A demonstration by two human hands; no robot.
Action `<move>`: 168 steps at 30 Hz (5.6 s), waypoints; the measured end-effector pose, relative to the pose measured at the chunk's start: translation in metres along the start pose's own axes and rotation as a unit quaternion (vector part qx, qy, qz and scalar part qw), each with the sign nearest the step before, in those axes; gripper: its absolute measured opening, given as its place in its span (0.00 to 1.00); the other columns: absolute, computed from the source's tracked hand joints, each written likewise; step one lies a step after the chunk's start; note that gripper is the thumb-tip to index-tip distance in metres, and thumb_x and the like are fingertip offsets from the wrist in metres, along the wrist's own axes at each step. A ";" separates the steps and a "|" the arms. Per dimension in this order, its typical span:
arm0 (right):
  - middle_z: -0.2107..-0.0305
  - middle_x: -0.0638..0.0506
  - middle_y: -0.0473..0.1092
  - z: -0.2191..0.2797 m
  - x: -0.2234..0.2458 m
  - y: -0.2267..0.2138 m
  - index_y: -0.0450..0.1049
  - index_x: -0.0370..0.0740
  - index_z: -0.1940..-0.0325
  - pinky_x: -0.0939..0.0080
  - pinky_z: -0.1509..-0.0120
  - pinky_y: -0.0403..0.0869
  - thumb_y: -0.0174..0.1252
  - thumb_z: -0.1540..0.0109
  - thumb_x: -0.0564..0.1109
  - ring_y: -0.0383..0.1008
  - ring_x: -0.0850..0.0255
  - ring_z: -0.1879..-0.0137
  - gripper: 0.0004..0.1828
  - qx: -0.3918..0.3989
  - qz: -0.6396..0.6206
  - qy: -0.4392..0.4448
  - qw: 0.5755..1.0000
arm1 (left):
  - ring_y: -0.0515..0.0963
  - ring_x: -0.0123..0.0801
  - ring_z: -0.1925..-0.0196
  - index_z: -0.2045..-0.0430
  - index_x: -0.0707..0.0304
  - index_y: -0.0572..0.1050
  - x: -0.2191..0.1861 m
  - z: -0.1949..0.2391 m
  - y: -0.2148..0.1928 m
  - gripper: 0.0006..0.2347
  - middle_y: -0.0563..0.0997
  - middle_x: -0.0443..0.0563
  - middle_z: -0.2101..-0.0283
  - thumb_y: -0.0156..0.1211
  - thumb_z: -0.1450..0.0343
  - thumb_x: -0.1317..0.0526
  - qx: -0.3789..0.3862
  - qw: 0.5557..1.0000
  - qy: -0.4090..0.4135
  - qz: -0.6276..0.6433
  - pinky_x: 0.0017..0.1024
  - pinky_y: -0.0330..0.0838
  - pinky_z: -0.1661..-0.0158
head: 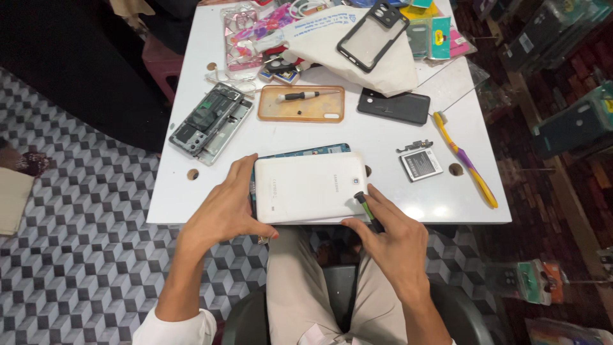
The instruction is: The person uses a screwdriver to remove screws from the back of a disassembled smartphone, then sets the phone aside and picks up another device. They continue to unscrew and manipulate internal components of the second phone, handling batteries and circuit boards while working at a cluttered repair table.
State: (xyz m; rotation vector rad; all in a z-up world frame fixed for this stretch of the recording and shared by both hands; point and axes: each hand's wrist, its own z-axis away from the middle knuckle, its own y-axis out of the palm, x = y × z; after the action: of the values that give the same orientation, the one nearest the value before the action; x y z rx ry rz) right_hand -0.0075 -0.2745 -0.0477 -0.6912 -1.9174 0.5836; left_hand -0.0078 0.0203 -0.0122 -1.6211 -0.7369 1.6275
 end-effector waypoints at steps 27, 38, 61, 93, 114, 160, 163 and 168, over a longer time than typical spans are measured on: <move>0.48 0.42 0.78 0.006 -0.025 0.006 0.72 0.28 0.39 0.77 0.65 0.68 0.69 0.41 0.35 0.70 0.69 0.62 0.27 -0.101 -0.278 0.110 0.949 | 0.82 0.38 0.49 0.47 0.65 0.79 0.067 -0.064 -0.006 0.21 0.76 0.61 0.41 0.72 0.35 0.63 -0.112 0.911 0.145 0.368 0.36 0.81 0.53; 0.55 0.40 0.78 0.013 -0.051 0.013 0.73 0.27 0.47 0.71 0.47 0.77 0.63 0.36 0.36 0.81 0.60 0.46 0.15 -0.101 -0.328 0.087 0.935 | 0.84 0.27 0.71 0.41 0.61 0.68 0.087 -0.115 -0.090 0.36 0.77 0.54 0.52 0.30 0.28 0.31 -0.190 0.895 -0.190 0.355 0.22 0.70 0.79; 0.62 0.44 0.80 0.018 -0.053 0.014 0.77 0.29 0.51 0.78 0.70 0.60 0.61 0.34 0.36 0.65 0.77 0.73 0.08 -0.110 -0.335 0.129 0.927 | 0.79 0.30 0.65 0.43 0.81 0.62 0.090 -0.084 -0.045 0.20 0.78 0.62 0.56 0.60 0.26 0.66 -0.259 0.874 -0.123 0.392 0.28 0.82 0.72; 0.57 0.35 0.75 -0.064 -0.039 0.011 0.25 0.48 0.19 0.50 0.41 0.85 0.53 0.28 0.26 0.84 0.49 0.49 0.50 0.023 -0.331 -0.010 0.943 | 0.70 0.53 0.35 0.37 0.74 0.64 0.007 0.017 0.038 0.52 0.73 0.65 0.38 0.84 0.57 0.51 -0.239 0.967 0.066 0.065 0.43 0.65 0.37; 0.62 0.40 0.73 -0.049 -0.065 0.010 0.39 0.37 0.23 0.52 0.54 0.86 0.51 0.30 0.29 0.80 0.53 0.61 0.37 -0.110 -0.404 -0.020 0.908 | 0.68 0.60 0.37 0.40 0.75 0.62 -0.014 0.051 0.064 0.46 0.72 0.69 0.41 0.83 0.52 0.54 -0.305 0.949 0.081 0.016 0.52 0.61 0.38; 0.63 0.48 0.70 -0.080 -0.028 0.029 0.54 0.36 0.54 0.64 0.62 0.71 0.59 0.34 0.37 0.70 0.66 0.63 0.17 0.016 -0.345 0.065 0.936 | 0.63 0.59 0.32 0.42 0.76 0.66 -0.027 -0.007 0.053 0.51 0.70 0.65 0.39 0.81 0.56 0.41 -0.235 0.966 0.096 -0.038 0.50 0.60 0.35; 0.48 0.40 0.64 -0.079 -0.037 0.027 0.48 0.40 0.47 0.59 0.48 0.79 0.45 0.39 0.29 0.74 0.61 0.53 0.21 0.038 -0.433 0.034 0.900 | 0.64 0.57 0.34 0.43 0.75 0.67 -0.031 -0.006 0.049 0.51 0.70 0.64 0.41 0.82 0.57 0.42 -0.235 0.968 0.081 -0.038 0.50 0.60 0.37; 0.44 0.40 0.60 -0.074 -0.034 0.035 0.46 0.39 0.49 0.56 0.33 0.78 0.40 0.31 0.26 0.78 0.53 0.39 0.15 0.038 -0.355 -0.054 0.933 | 0.64 0.55 0.32 0.43 0.74 0.66 -0.033 -0.005 0.048 0.51 0.70 0.64 0.39 0.83 0.58 0.43 -0.233 0.970 0.065 -0.011 0.46 0.64 0.38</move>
State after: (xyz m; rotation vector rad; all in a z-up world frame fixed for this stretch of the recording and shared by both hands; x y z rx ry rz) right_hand 0.0789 -0.2651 -0.0619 0.1101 -2.0567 0.2304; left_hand -0.0083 -0.0344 -0.0316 -2.0134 -1.1246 1.3790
